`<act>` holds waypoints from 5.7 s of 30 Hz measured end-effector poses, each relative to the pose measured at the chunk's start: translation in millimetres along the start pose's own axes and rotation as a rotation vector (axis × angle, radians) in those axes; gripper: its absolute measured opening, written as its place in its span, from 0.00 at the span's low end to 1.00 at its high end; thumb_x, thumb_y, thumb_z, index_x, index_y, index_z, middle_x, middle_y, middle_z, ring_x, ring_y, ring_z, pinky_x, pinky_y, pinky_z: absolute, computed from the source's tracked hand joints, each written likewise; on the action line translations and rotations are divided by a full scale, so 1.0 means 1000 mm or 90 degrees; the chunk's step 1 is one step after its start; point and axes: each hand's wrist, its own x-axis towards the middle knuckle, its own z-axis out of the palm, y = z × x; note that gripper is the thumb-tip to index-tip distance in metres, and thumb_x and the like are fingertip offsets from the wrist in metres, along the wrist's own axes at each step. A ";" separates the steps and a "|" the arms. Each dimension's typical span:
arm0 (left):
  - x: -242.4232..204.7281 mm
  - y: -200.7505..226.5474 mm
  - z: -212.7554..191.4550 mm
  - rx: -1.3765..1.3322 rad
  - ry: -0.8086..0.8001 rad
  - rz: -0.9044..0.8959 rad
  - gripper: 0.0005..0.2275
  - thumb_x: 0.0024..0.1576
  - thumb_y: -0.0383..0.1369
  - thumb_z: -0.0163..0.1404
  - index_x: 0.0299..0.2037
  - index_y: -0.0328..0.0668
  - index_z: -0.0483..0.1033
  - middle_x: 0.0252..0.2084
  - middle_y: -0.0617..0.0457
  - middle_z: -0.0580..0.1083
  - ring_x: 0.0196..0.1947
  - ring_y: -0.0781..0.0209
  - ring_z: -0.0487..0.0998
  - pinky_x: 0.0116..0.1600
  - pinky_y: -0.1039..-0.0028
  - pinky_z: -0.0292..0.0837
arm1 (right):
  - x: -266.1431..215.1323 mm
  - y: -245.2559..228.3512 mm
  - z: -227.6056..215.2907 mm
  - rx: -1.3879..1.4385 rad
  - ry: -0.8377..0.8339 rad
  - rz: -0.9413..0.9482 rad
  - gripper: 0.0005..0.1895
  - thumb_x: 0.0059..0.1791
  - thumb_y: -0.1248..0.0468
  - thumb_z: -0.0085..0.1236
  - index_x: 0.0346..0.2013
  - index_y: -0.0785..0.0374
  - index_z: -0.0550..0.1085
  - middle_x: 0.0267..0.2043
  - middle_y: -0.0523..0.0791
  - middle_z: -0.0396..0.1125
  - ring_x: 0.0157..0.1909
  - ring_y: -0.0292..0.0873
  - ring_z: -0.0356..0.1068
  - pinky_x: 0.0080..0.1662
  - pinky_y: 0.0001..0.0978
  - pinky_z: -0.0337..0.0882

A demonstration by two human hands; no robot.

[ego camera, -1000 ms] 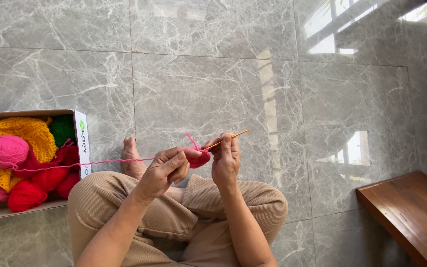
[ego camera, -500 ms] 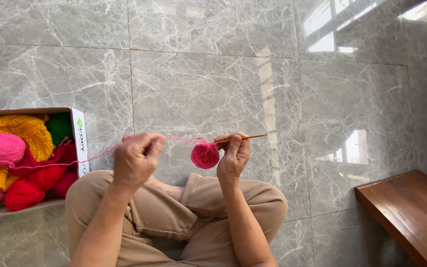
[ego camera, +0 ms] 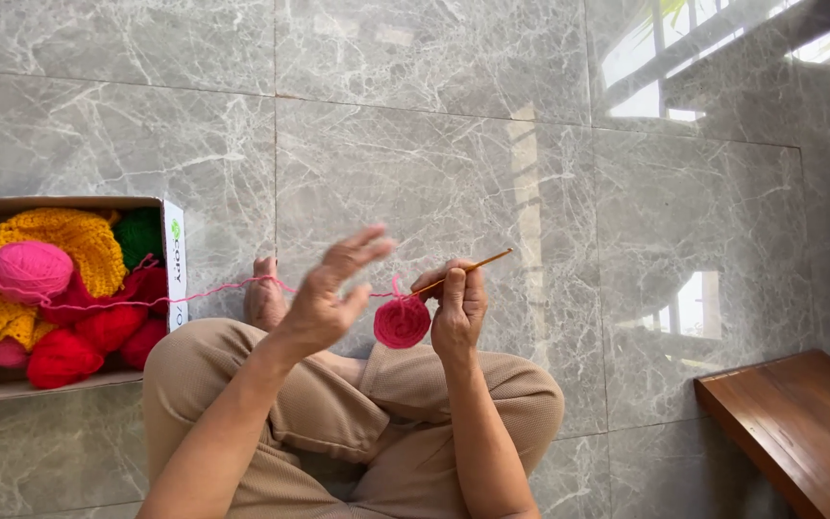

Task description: Crocheting a circular piece of fabric using pink yarn and a crochet hook while sitting on the floor.

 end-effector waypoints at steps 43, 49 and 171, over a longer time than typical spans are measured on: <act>-0.015 -0.006 -0.006 -0.352 -0.357 -0.267 0.09 0.65 0.30 0.46 0.39 0.36 0.80 0.14 0.56 0.71 0.16 0.72 0.66 0.24 0.81 0.65 | 0.013 -0.001 -0.029 0.249 0.040 0.061 0.14 0.61 0.54 0.40 0.39 0.61 0.62 0.20 0.56 0.63 0.17 0.47 0.65 0.24 0.29 0.68; -0.016 -0.008 0.011 -0.634 -0.091 -0.190 0.23 0.64 0.22 0.38 0.71 0.33 0.58 0.11 0.57 0.54 0.12 0.73 0.48 0.17 0.86 0.48 | 0.003 -0.015 -0.013 -0.044 -0.005 -0.036 0.14 0.59 0.56 0.45 0.37 0.62 0.66 0.22 0.55 0.70 0.19 0.43 0.69 0.26 0.27 0.71; -0.028 0.024 0.006 -0.217 -0.018 -0.310 0.19 0.47 0.23 0.62 0.50 0.37 0.81 0.38 0.51 0.84 0.36 0.68 0.84 0.46 0.82 0.81 | -0.045 -0.042 0.011 0.229 -0.142 -0.033 0.11 0.61 0.55 0.40 0.49 0.59 0.63 0.44 0.54 0.73 0.50 0.56 0.76 0.60 0.49 0.76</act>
